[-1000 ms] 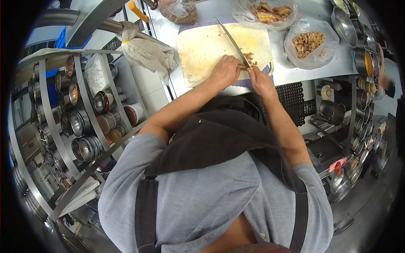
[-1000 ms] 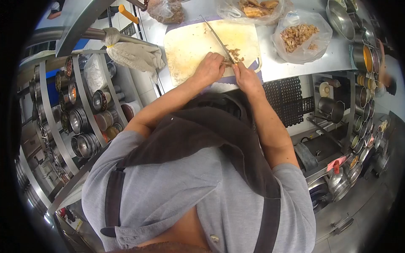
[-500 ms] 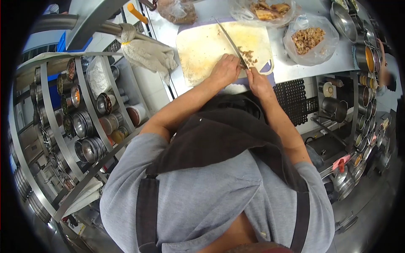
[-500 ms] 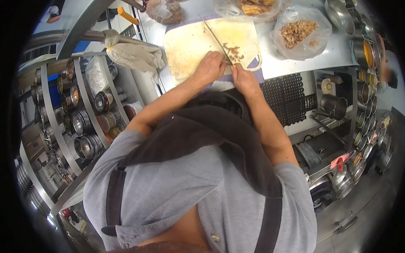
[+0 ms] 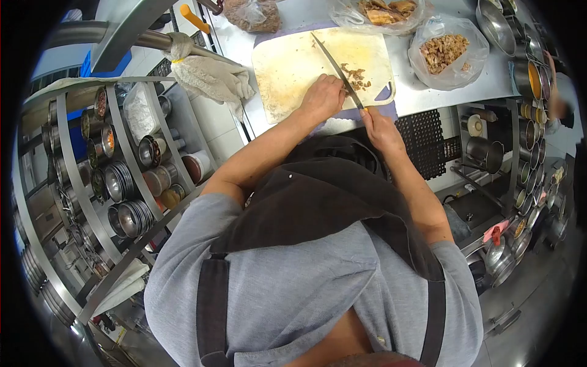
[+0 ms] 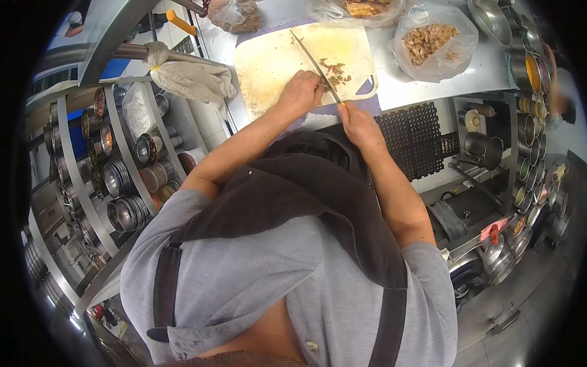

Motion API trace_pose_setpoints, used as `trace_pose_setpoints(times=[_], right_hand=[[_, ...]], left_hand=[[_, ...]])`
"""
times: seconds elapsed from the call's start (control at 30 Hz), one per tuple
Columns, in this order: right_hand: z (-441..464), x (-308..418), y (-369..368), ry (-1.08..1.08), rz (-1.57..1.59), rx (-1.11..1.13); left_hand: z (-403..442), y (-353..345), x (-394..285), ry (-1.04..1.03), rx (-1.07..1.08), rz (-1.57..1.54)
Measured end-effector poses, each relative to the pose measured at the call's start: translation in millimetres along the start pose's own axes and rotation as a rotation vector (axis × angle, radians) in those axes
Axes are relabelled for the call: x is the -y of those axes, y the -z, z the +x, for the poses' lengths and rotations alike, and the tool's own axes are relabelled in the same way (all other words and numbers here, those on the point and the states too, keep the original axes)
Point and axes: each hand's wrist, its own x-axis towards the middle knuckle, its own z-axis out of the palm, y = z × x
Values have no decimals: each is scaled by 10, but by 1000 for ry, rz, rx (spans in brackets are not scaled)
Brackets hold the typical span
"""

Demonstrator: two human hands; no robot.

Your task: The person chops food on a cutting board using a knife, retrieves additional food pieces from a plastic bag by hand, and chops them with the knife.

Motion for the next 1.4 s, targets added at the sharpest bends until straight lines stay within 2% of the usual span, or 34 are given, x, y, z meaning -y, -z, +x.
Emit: trace_pose_setpoints(times=[0.27,0.43,0.53,0.63,0.7,0.83,1.13,1.2,1.4], right_hand=[[168,6,-86,-50,-11,106],[406,-29,-265,-49,-14,61],[422,-7,-231,-38,0,31],[391,26,-190,-37,5,27],[349,23,-157,-29,1,28],[320,-5,-69,-53,-53,57],[421,41,-126,-78,-60,98],[472,12,-194,-103,-50,64],[597,-103,-187,-48,-13,29]], left_hand=[[15,-78,107,-40,-2,-46],[134,-34,233,-35,-35,-9],[156,19,238,-38,13,3],[142,87,212,-18,21,-29],[145,117,190,112,138,-35],[171,-11,210,115,147,-60],[252,-148,303,35,86,-108],[329,-165,353,-20,-22,-65],[359,-71,388,-86,18,21]])
